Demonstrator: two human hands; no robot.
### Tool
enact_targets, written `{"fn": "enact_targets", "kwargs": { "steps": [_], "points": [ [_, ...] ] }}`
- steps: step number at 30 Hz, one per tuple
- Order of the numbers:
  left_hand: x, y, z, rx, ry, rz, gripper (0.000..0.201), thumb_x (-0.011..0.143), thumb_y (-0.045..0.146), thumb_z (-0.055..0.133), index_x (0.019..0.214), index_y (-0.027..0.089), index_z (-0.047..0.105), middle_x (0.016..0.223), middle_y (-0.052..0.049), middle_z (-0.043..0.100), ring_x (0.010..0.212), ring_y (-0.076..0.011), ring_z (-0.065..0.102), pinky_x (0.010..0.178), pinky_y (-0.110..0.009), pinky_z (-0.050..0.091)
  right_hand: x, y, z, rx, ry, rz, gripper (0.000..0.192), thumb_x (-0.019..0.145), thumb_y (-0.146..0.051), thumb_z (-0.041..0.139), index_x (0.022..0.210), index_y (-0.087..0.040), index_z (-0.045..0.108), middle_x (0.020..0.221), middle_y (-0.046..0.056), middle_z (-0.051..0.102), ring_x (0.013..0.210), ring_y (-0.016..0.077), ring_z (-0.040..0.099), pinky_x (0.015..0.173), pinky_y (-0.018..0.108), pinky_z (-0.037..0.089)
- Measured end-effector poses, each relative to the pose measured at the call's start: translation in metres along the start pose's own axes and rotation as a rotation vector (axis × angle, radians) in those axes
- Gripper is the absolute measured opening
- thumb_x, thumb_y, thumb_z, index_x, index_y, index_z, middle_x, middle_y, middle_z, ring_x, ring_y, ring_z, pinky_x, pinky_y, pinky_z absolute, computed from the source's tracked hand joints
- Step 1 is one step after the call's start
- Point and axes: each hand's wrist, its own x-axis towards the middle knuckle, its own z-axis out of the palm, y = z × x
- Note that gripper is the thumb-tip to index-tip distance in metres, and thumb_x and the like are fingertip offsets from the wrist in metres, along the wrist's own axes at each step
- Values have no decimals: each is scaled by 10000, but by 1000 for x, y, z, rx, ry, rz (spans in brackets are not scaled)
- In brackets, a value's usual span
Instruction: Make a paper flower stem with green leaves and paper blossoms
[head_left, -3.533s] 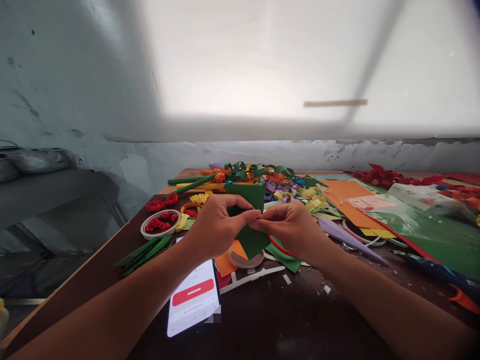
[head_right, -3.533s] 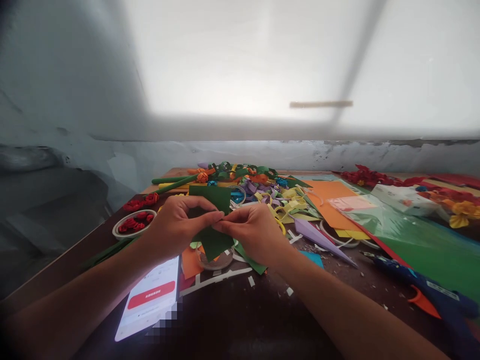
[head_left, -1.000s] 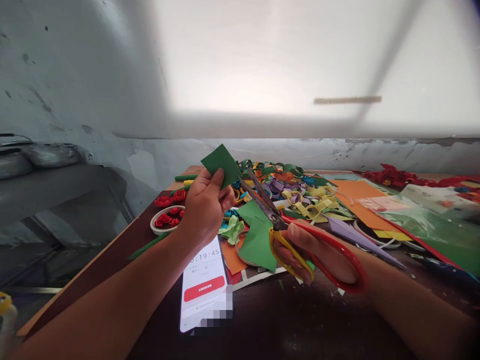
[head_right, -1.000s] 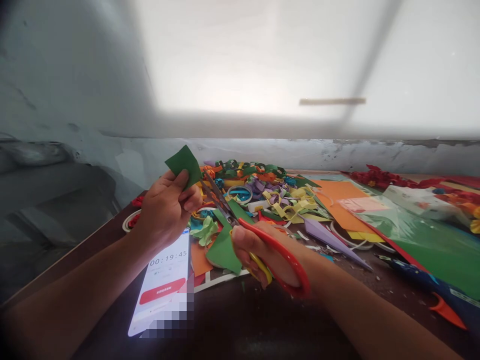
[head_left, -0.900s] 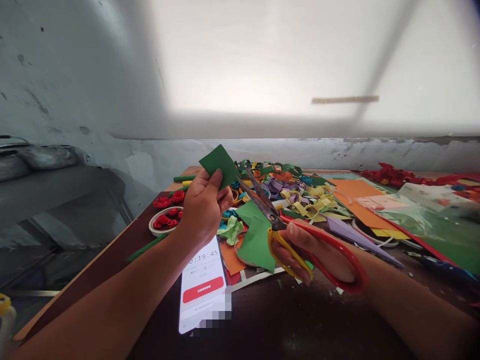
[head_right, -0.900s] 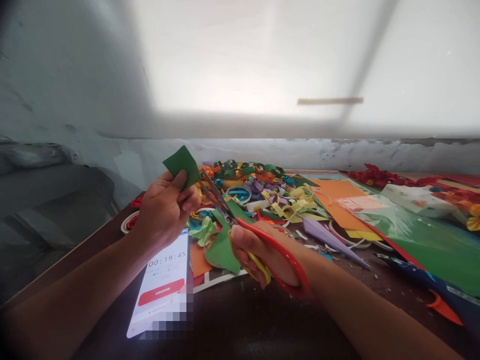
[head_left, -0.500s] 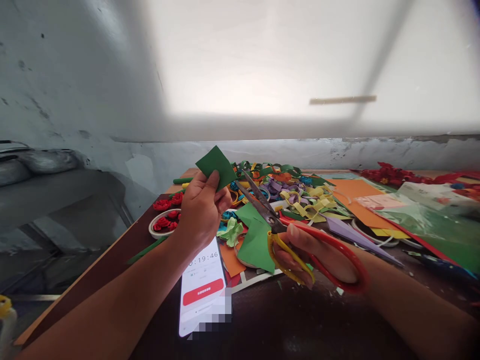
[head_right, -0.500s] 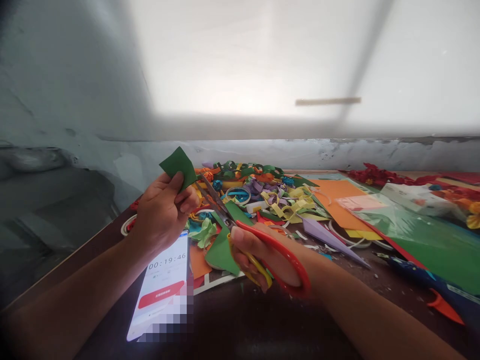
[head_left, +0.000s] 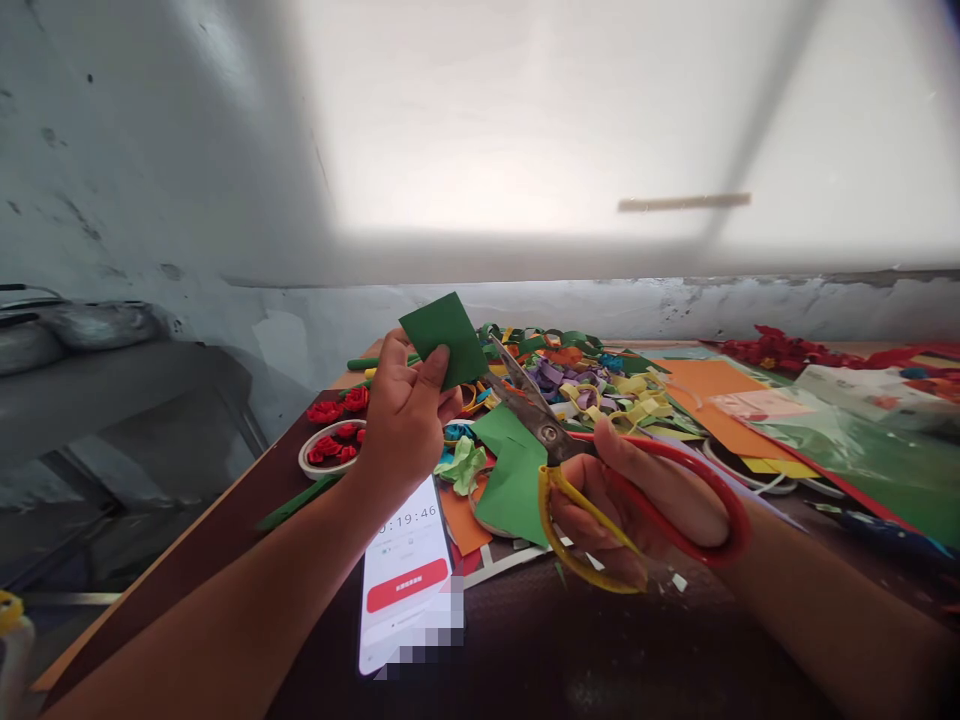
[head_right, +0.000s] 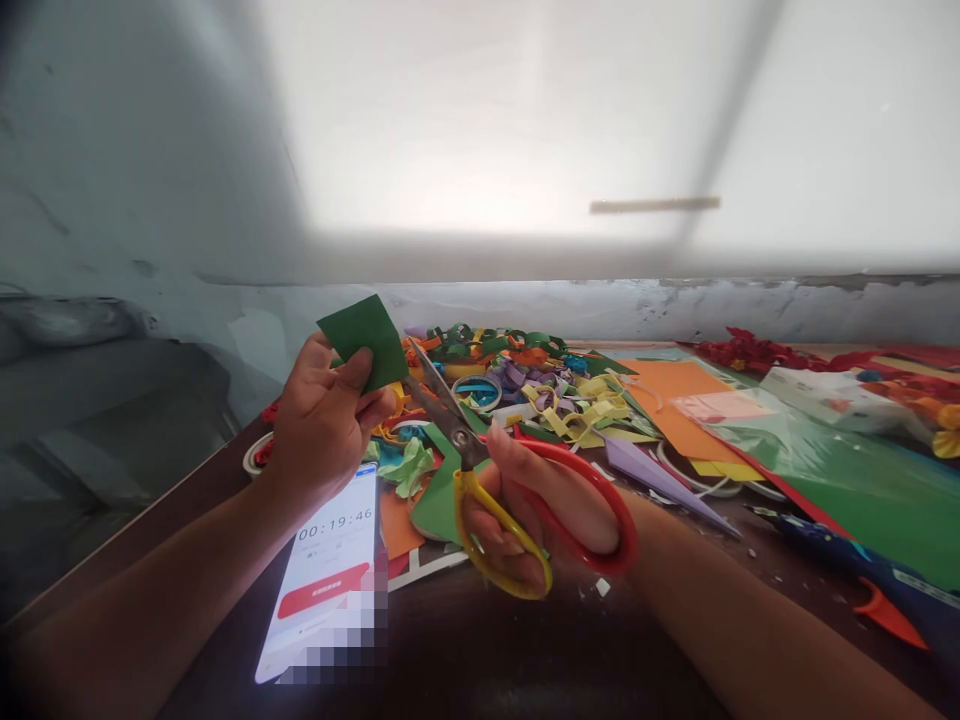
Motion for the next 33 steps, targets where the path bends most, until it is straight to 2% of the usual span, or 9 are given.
{"fn": "enact_targets", "kwargs": {
  "steps": [6,12,18,21,23,25,28,30,33],
  "points": [
    [4,0,-6,32,12,40,212,866,273,735,1017,276,587,717,60,591,479,-61,438,465,-170,382,-6,-5,-8,-2,95,-3,797,868,-881,195,607,-194,504,413,-40,404,337,103,347,392,244,302],
    [-7,0,-7,261,-103,60,136,916,329,676,1028,277,620,631,49,569,480,-100,442,469,-200,384,5,-3,-4,-68,370,-127,641,770,-795,617,688,-161,576,549,-40,487,433,89,461,458,231,398],
    [-13,-1,-17,744,-532,468,238,824,197,746,1042,283,781,1088,-99,772,1020,-288,666,980,-419,500,16,3,-6,82,559,-179,418,784,-547,783,799,-168,605,700,-11,573,596,112,548,558,231,467],
    [-12,-1,-15,808,-549,591,336,829,189,738,1124,347,763,1242,-71,733,1171,-304,623,1069,-456,457,12,0,-4,-114,606,-257,328,786,-440,805,814,-176,612,725,-8,570,662,133,549,606,251,468],
    [-13,0,-8,698,-384,501,296,876,251,704,1157,334,743,1249,-79,717,1173,-287,622,1044,-437,483,10,-5,0,-327,675,-284,363,757,-445,822,739,-177,577,689,-13,542,637,129,504,583,255,437],
    [-16,0,1,479,-255,229,261,942,396,617,1142,275,734,1126,-104,729,1014,-258,674,884,-383,563,9,-7,3,-443,760,-309,436,730,-464,835,678,-196,496,629,-41,466,574,104,417,520,243,373],
    [-21,-3,13,295,-357,-196,445,933,575,562,853,172,733,762,-82,686,628,-178,630,559,-272,532,11,-7,5,-472,788,-333,467,724,-489,838,686,-206,468,606,-62,419,537,86,358,483,231,328],
    [-20,-6,15,331,-362,-298,488,887,597,626,673,159,653,571,-31,589,469,-121,522,426,-215,424,12,-4,4,-467,719,-310,425,739,-503,828,729,-192,538,639,-45,479,563,97,419,504,230,374],
    [-12,-10,9,324,-107,-268,493,852,590,682,614,178,553,429,44,435,350,-67,355,333,-177,253,10,2,4,-377,535,-211,450,812,-605,724,773,-172,611,744,19,614,654,143,569,567,250,494]
  ]
}}
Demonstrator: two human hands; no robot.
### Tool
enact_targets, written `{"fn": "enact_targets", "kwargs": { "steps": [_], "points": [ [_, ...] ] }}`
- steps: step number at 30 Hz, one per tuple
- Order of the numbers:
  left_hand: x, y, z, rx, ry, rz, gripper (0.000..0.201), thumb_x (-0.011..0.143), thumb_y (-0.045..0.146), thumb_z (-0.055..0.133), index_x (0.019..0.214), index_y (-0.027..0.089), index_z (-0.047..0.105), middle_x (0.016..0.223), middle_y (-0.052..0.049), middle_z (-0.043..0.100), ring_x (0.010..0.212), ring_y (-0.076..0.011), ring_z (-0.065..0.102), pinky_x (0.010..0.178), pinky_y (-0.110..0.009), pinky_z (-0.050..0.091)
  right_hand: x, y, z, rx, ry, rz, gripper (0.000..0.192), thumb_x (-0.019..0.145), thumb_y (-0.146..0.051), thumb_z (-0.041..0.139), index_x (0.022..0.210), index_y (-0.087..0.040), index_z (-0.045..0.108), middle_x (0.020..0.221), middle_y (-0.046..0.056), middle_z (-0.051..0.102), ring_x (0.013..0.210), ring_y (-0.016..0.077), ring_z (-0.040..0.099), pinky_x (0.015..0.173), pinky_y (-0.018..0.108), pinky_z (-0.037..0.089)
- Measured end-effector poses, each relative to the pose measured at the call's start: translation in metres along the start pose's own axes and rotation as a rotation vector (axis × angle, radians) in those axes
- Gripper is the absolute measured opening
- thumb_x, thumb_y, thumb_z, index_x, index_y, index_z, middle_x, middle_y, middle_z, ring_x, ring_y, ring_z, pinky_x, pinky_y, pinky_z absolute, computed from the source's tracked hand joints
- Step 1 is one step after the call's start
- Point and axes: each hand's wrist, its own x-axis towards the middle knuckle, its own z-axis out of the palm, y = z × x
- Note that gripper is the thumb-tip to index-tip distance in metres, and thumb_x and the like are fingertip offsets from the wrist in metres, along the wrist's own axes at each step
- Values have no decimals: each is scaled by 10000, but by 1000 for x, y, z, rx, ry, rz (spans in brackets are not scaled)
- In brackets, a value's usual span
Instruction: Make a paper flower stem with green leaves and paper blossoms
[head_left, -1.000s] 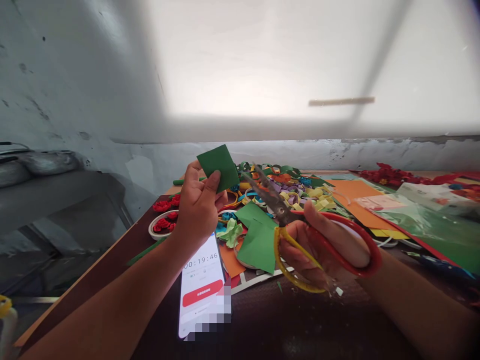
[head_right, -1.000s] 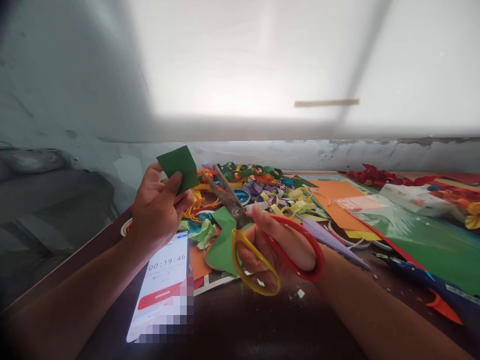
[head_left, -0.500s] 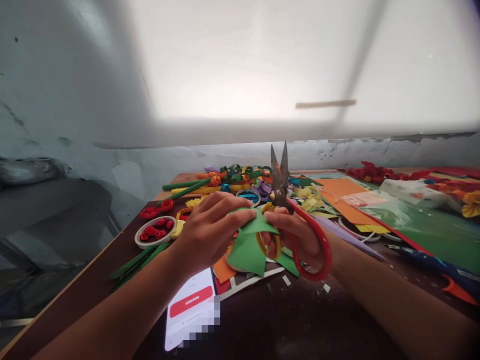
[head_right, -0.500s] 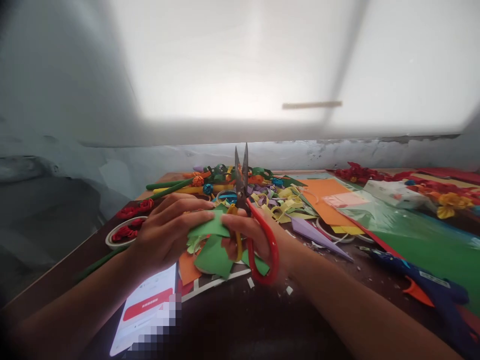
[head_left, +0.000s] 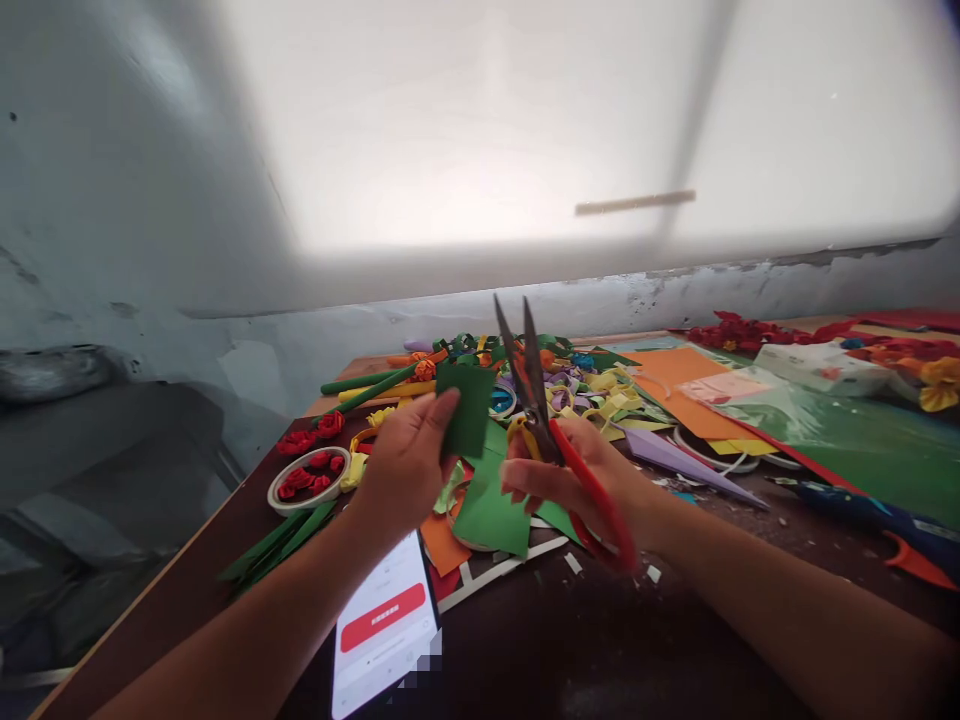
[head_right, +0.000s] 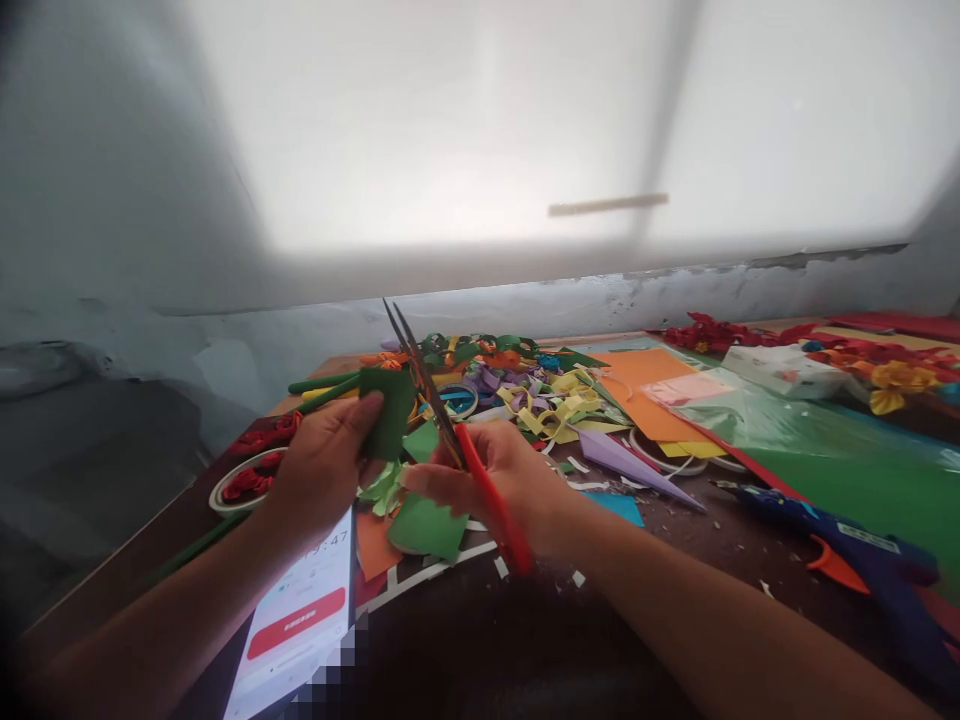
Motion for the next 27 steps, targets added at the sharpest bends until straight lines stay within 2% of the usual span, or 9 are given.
{"fn": "enact_targets", "kwargs": {
  "steps": [1,3,6,8,12,21,25,27],
  "points": [
    [4,0,-3,-40,86,12,497,853,584,686,607,182,528,412,56,406,339,-60,326,330,-172,231,-2,1,0,48,-78,43,494,847,-655,652,779,-167,619,796,47,654,686,159,610,583,266,530],
    [11,0,-10,-113,187,37,510,878,554,675,583,185,483,397,58,392,347,-56,319,348,-166,245,-7,3,0,129,-231,138,588,893,-727,512,792,-159,624,901,96,704,741,185,666,588,286,570],
    [16,3,-17,-203,215,57,526,917,526,638,566,194,432,370,63,363,342,-58,317,363,-166,270,-10,2,3,137,-344,260,625,857,-764,521,740,-154,597,899,110,716,765,195,687,518,240,553],
    [16,5,-18,-244,226,44,510,922,511,641,580,198,427,372,68,367,333,-58,321,359,-166,279,-8,-1,6,74,-349,314,625,811,-772,569,699,-157,574,841,98,708,675,167,657,444,202,501],
    [13,6,-16,-287,252,21,461,894,492,690,624,204,451,407,86,384,317,-55,346,345,-168,289,-6,-10,9,-118,-351,348,643,810,-766,558,696,-138,628,665,43,635,449,78,486,383,179,374],
    [13,5,-16,-236,242,38,475,948,502,605,620,196,449,365,77,388,329,-51,294,355,-167,240,-10,-1,7,-91,-293,338,610,884,-739,475,699,-165,566,752,65,686,455,79,458,399,200,343],
    [11,5,-16,-114,257,89,475,962,537,560,642,206,443,364,85,365,336,-61,282,360,-188,219,-9,1,7,16,-289,335,594,866,-746,512,711,-172,521,782,73,708,475,69,467,395,163,344],
    [8,5,-18,20,287,150,477,972,538,538,641,209,437,396,78,386,350,-68,303,365,-203,227,-9,3,6,83,-307,318,597,863,-753,515,726,-173,519,797,77,712,496,73,497,396,148,373]
  ]
}}
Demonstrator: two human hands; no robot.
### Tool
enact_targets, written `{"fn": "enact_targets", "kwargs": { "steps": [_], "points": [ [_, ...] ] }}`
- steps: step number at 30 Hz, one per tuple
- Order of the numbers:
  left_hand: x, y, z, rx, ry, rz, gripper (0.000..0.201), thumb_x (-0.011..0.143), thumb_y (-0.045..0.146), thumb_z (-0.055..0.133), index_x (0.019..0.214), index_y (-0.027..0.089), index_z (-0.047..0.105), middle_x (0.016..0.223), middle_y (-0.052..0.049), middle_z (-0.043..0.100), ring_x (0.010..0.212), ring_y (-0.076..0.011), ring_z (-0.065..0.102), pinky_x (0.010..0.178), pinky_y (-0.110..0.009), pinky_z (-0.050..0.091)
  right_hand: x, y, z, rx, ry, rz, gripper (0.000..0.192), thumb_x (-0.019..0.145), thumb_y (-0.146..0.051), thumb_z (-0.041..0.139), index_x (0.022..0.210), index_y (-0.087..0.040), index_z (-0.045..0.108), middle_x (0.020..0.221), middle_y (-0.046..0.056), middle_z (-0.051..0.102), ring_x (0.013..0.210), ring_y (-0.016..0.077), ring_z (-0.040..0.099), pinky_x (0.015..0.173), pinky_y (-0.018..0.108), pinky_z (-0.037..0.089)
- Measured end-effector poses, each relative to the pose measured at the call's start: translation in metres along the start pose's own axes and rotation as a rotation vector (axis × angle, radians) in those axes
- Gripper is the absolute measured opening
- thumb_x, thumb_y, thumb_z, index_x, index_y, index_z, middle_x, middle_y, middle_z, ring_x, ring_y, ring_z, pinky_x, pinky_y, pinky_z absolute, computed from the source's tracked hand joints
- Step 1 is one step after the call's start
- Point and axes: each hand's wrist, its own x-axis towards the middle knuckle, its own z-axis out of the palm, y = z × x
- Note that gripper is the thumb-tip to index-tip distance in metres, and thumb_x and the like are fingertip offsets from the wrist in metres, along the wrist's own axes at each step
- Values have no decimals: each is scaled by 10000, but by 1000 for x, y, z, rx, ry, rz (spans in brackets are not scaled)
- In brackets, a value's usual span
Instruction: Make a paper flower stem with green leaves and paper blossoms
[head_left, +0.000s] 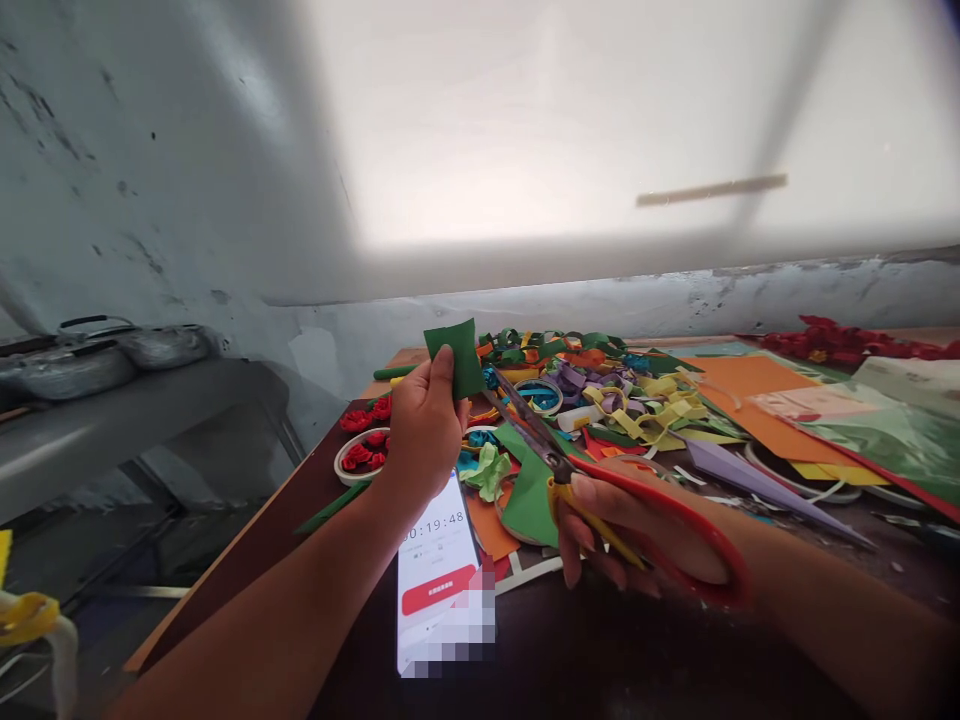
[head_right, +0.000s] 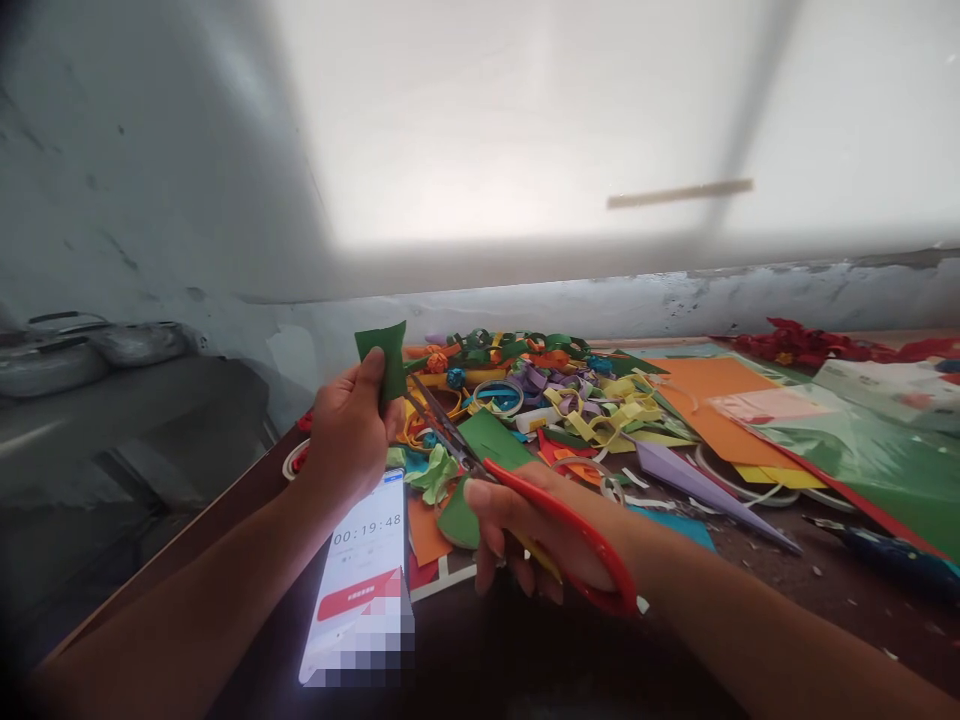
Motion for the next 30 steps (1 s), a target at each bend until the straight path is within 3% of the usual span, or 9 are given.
{"fn": "enact_targets", "kwargs": {
  "steps": [5,9,24,30],
  "points": [
    [-6,1,-5,410,119,296,477,1026,464,442,621,213,432,485,44,439,426,-94,408,433,-242,310,1,10,-5,215,-184,-31,602,925,-738,427,803,-162,553,822,86,708,536,94,586,434,167,515],
    [-8,2,-6,569,176,406,469,1032,436,420,616,220,429,505,34,446,456,-110,432,468,-266,322,2,15,-6,275,-221,-39,618,948,-724,403,822,-144,577,824,97,705,558,93,618,463,169,555],
    [-11,3,-2,599,89,518,448,1024,350,453,599,221,392,489,48,430,444,-100,396,467,-266,308,5,17,-11,295,-235,-101,671,927,-778,359,832,-150,573,856,114,716,543,102,609,427,169,534],
    [-15,3,0,501,23,482,456,1028,360,448,597,217,406,467,51,436,420,-94,404,443,-249,320,5,11,-11,269,-210,-143,676,921,-784,363,811,-150,572,829,91,694,526,87,559,404,150,492]
  ]
}}
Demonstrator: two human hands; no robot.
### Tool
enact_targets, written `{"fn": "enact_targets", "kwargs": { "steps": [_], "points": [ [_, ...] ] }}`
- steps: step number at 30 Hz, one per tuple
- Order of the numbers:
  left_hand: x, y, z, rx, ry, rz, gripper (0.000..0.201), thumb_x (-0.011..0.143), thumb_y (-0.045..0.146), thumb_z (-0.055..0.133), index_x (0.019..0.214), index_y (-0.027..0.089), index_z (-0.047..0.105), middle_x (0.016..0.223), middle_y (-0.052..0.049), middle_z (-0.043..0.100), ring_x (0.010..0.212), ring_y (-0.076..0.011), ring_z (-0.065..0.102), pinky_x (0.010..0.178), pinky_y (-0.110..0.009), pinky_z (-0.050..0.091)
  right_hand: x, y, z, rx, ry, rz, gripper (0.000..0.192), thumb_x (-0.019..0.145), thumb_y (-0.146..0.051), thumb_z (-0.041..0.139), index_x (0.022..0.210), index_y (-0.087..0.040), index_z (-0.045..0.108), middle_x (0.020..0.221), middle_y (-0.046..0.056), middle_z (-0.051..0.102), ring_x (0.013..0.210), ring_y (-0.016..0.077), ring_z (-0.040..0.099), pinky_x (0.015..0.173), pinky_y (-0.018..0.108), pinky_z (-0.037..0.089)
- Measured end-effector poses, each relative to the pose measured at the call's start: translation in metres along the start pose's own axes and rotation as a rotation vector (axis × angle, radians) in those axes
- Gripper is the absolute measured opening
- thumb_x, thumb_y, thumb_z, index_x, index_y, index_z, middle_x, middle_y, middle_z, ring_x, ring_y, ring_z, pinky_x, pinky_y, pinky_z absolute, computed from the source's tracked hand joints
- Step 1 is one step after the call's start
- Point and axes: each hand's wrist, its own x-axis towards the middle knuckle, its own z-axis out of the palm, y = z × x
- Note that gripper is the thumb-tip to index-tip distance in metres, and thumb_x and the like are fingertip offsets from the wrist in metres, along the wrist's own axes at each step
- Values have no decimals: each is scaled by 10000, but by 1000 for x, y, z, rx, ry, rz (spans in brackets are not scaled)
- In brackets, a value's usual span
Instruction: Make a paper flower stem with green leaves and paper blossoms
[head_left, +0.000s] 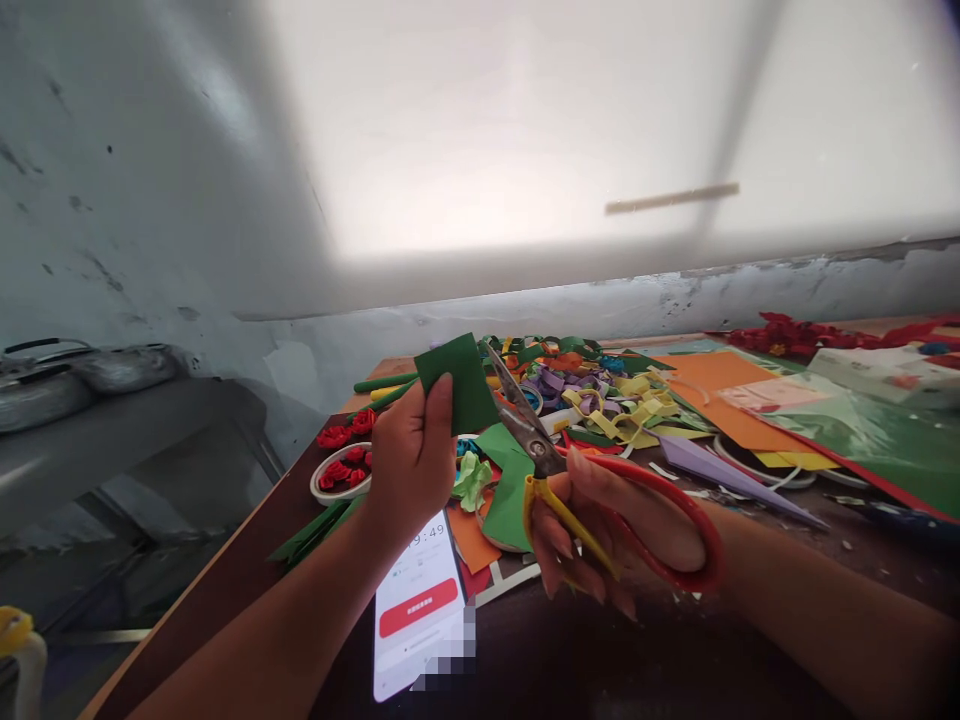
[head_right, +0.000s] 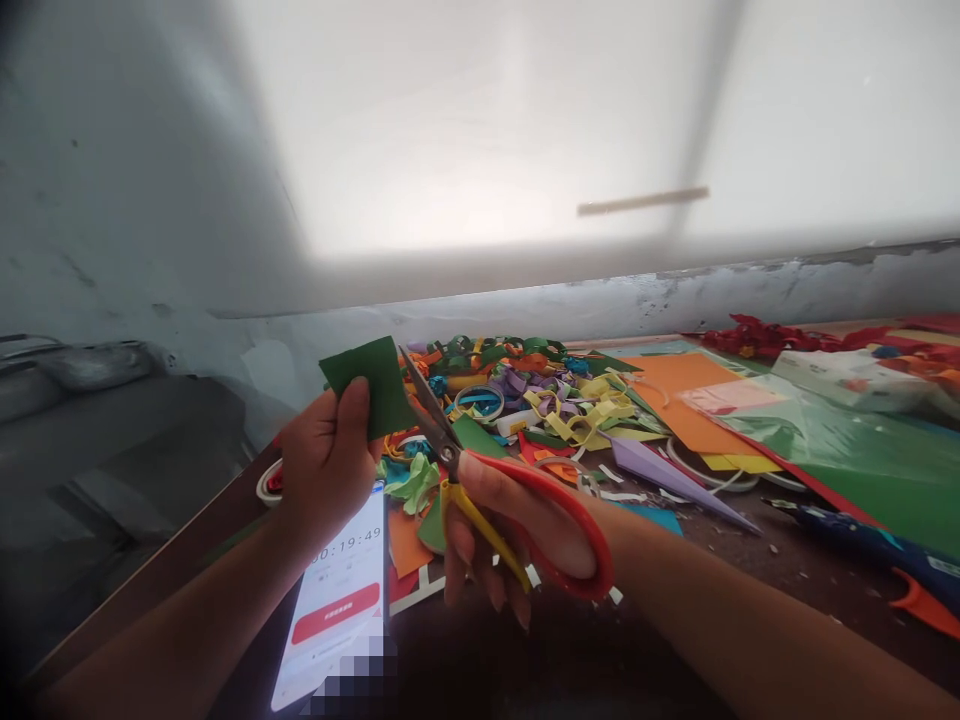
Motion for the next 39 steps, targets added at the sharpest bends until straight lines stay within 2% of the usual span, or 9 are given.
{"fn": "enact_targets", "kwargs": {
  "steps": [6,11,14,18,23,26,28,32,39],
  "points": [
    [-1,4,0,-184,-30,-168,492,1018,427,477,577,212,435,443,48,447,373,-86,384,377,-236,292,-2,-4,-1,-14,15,-37,669,913,-788,374,799,-157,566,812,81,692,483,85,534,369,157,434],
    [2,-1,-1,-270,-63,-231,545,1001,502,488,547,202,457,426,41,441,372,-81,373,364,-226,274,-1,-20,-4,39,149,-109,710,816,-871,402,682,-181,503,681,52,654,385,84,450,327,205,364],
    [3,-3,-1,-269,-81,-232,520,1003,471,497,560,201,462,423,46,438,370,-77,369,358,-216,260,-3,-28,-13,-236,363,-55,666,824,-824,471,698,-177,567,590,14,585,416,101,455,378,221,365],
    [4,-4,-1,-209,-100,-194,488,1001,419,504,567,199,463,438,47,436,390,-80,379,378,-214,275,-4,-26,-29,-858,713,201,501,759,-653,704,626,-194,555,498,-30,478,452,114,421,441,254,290],
    [4,-10,2,-144,-269,-227,481,966,453,549,569,196,468,448,52,418,411,-88,376,397,-217,287,-2,-25,-29,-1313,760,222,419,754,-414,733,546,-212,430,519,-27,460,537,137,420,493,290,241],
    [3,-10,6,-145,-437,-282,479,934,518,582,593,184,533,482,43,457,441,-96,401,408,-215,299,-1,-30,-22,-1224,827,38,357,849,-461,655,611,-203,588,584,4,575,591,163,514,546,294,322],
    [2,-8,8,-160,-557,-292,462,912,535,608,627,171,595,546,23,526,494,-106,458,439,-209,338,1,-32,-18,-979,860,-160,291,863,-484,662,805,-202,707,738,31,690,678,184,602,605,294,411],
    [-1,-4,11,-233,-741,-286,422,920,507,596,669,171,640,553,15,553,494,-110,479,459,-204,376,6,-27,-16,-552,761,-360,365,737,-456,815,958,-180,722,772,22,692,659,164,612,600,284,473],
    [2,-11,11,-222,-705,-333,530,944,546,522,553,193,465,469,49,409,417,-81,327,396,-193,275,3,-29,-26,-573,867,-409,354,749,-387,826,1030,-196,724,710,-4,683,576,136,600,523,254,467]
  ]
}}
